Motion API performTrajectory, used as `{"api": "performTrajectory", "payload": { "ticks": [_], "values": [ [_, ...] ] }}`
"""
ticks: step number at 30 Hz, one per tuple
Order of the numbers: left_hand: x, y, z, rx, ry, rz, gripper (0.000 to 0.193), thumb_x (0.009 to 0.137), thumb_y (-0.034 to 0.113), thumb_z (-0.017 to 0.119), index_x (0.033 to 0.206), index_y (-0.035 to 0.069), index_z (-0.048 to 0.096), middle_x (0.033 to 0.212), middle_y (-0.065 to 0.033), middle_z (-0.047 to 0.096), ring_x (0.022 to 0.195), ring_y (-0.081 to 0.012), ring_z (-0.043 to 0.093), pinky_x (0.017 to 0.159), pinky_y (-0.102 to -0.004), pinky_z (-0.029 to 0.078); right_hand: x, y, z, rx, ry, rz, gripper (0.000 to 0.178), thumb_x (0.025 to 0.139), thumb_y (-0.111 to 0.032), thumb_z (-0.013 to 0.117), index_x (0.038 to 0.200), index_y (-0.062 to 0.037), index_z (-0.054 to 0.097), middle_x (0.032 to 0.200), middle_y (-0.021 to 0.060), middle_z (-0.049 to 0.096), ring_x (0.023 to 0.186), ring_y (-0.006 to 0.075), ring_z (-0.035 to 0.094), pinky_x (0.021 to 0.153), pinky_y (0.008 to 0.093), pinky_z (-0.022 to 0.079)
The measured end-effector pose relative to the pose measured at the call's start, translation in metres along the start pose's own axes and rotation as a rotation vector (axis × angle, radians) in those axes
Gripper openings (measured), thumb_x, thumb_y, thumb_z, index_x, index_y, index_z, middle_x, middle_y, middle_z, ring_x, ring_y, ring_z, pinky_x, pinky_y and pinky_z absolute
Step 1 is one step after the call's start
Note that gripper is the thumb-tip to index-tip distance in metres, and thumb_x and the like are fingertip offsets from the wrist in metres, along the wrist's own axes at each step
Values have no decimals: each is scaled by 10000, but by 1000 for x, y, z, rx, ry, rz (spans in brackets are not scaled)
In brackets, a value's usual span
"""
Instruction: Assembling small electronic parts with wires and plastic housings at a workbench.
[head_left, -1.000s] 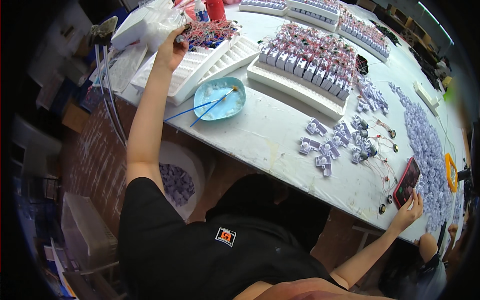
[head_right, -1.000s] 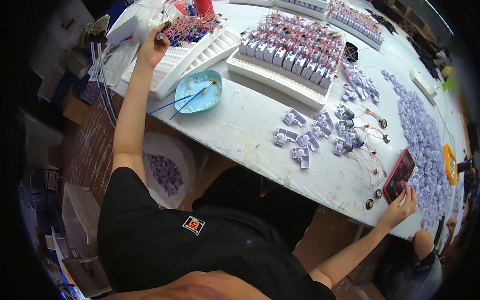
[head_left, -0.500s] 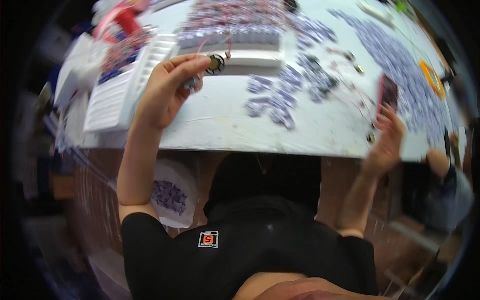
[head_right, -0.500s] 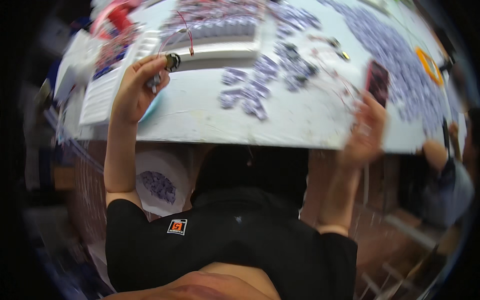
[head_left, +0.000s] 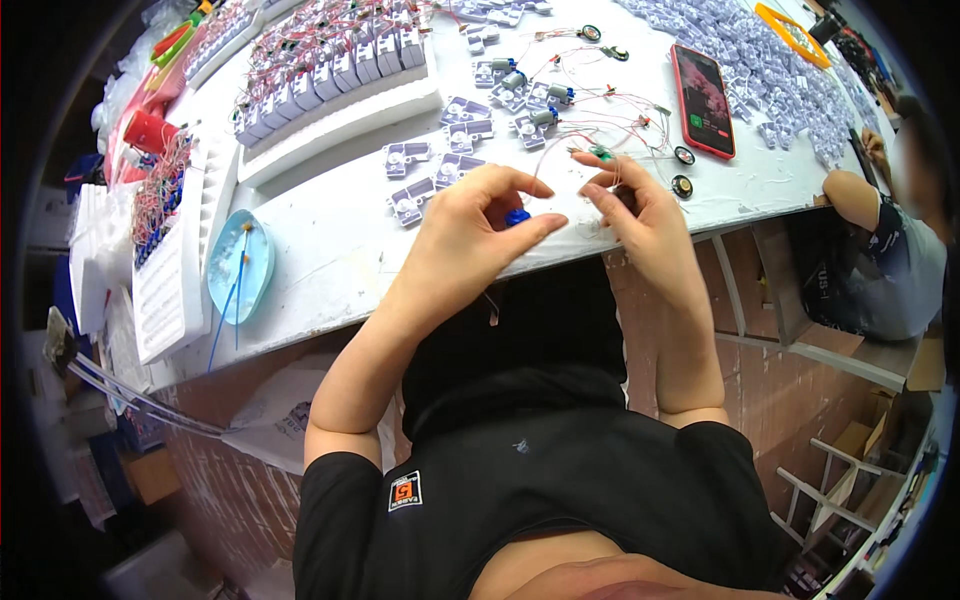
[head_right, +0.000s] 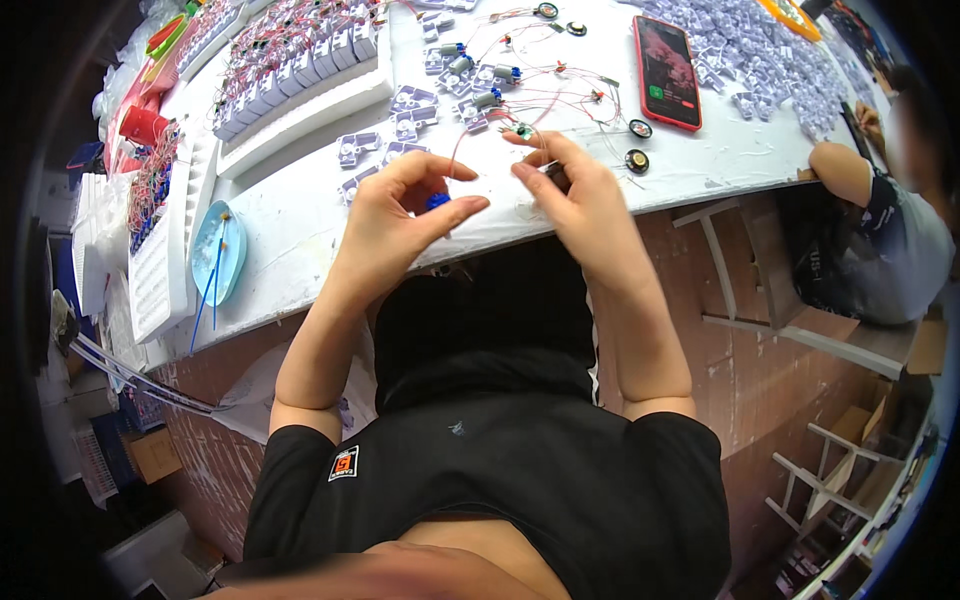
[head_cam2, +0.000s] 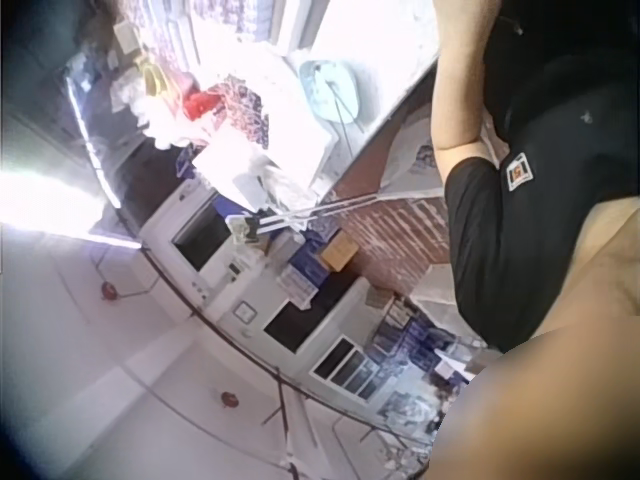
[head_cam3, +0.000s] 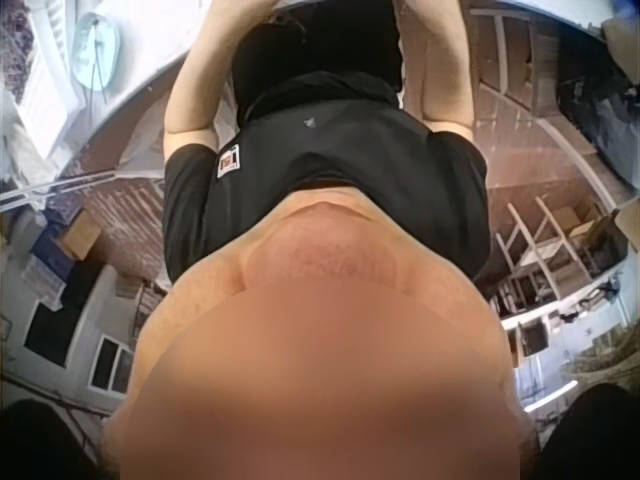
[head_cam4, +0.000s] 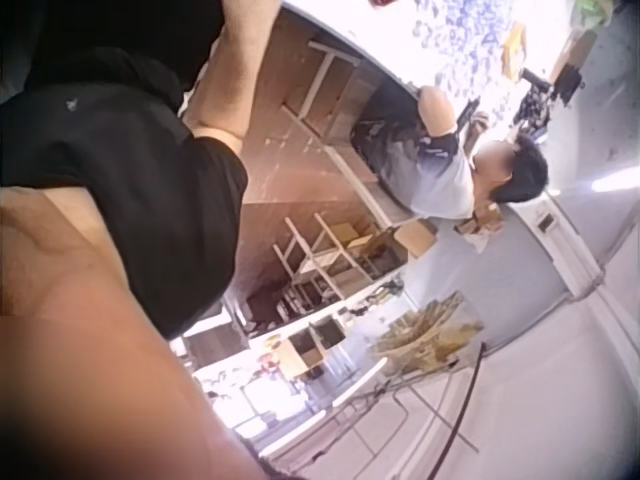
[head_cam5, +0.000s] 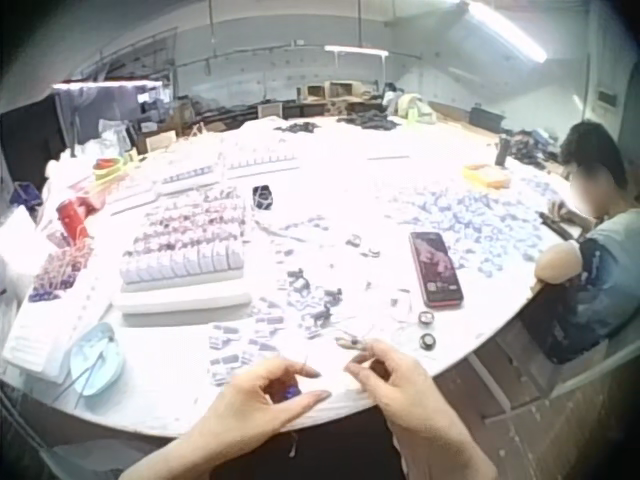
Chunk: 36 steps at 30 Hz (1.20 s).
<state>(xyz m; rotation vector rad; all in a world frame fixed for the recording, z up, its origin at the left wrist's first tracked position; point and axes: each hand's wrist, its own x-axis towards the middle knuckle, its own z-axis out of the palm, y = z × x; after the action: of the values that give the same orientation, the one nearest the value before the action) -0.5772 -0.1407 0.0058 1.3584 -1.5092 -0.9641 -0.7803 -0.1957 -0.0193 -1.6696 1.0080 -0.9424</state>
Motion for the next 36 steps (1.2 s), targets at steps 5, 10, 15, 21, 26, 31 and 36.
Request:
{"api": "performTrajectory", "payload": {
  "ticks": [5, 10, 15, 21, 26, 31, 36],
  "values": [
    [0, -6, -16, 243, 92, 24, 319, 784, 101, 837, 1043, 15, 672, 795, -9, 624, 700, -68, 534, 640, -219, 443, 15, -8, -29, -493, 106, -49, 304, 873, -136, 725, 1163, -60, 678, 986, 107, 673, 865, 260, 645, 764, 346, 514],
    [-4, -21, -20, 278, 168, 94, 352, 769, 74, 837, 1057, -2, 649, 929, -68, 684, 801, -108, 632, 718, -249, 514, 18, -15, -13, -746, 324, -323, 289, 853, -152, 742, 1134, -104, 697, 1051, 76, 667, 1047, 291, 599, 870, 383, 496],
    [-6, -20, -16, 200, 219, 63, 376, 776, 17, 817, 1087, -11, 607, 977, -81, 678, 882, -134, 659, 805, -281, 546, 10, -14, 32, -304, 144, -503, 247, 802, -16, 755, 1033, -98, 730, 992, 74, 673, 877, 246, 625, 739, 339, 522],
    [-7, -35, -21, -26, 183, 90, 420, 815, -71, 751, 1169, -28, 530, 1026, -105, 673, 923, -151, 669, 814, -279, 556, 20, -6, 52, -439, 129, -703, 381, 791, 10, 698, 1136, -152, 725, 1130, -1, 685, 960, 215, 615, 789, 336, 536],
    [-9, -29, -34, -356, -10, -78, 575, 839, -86, 730, 1311, -24, 408, 1108, -159, 653, 992, -197, 689, 866, -288, 577, 31, 2, 50, -578, 4, -906, 425, 770, -49, 694, 1169, -195, 722, 1205, -55, 685, 1041, 205, 596, 864, 340, 526],
    [-8, -28, -35, -364, 5, 9, 493, 825, -16, 773, 1242, -31, 510, 1169, -170, 644, 908, -161, 677, 821, -299, 579, 39, 7, 45, -569, 11, -935, 422, 772, -91, 727, 1183, -183, 712, 1043, -32, 703, 1026, 220, 597, 856, 351, 512],
    [-14, -27, -20, 34, 253, 306, 359, 810, 37, 800, 1142, 27, 664, 1155, -130, 661, 950, -197, 690, 814, -316, 587, 38, 9, 45, -567, -22, -803, 447, 765, -111, 757, 1206, -148, 692, 937, 7, 660, 963, 251, 585, 836, 369, 503]
  ]
}}
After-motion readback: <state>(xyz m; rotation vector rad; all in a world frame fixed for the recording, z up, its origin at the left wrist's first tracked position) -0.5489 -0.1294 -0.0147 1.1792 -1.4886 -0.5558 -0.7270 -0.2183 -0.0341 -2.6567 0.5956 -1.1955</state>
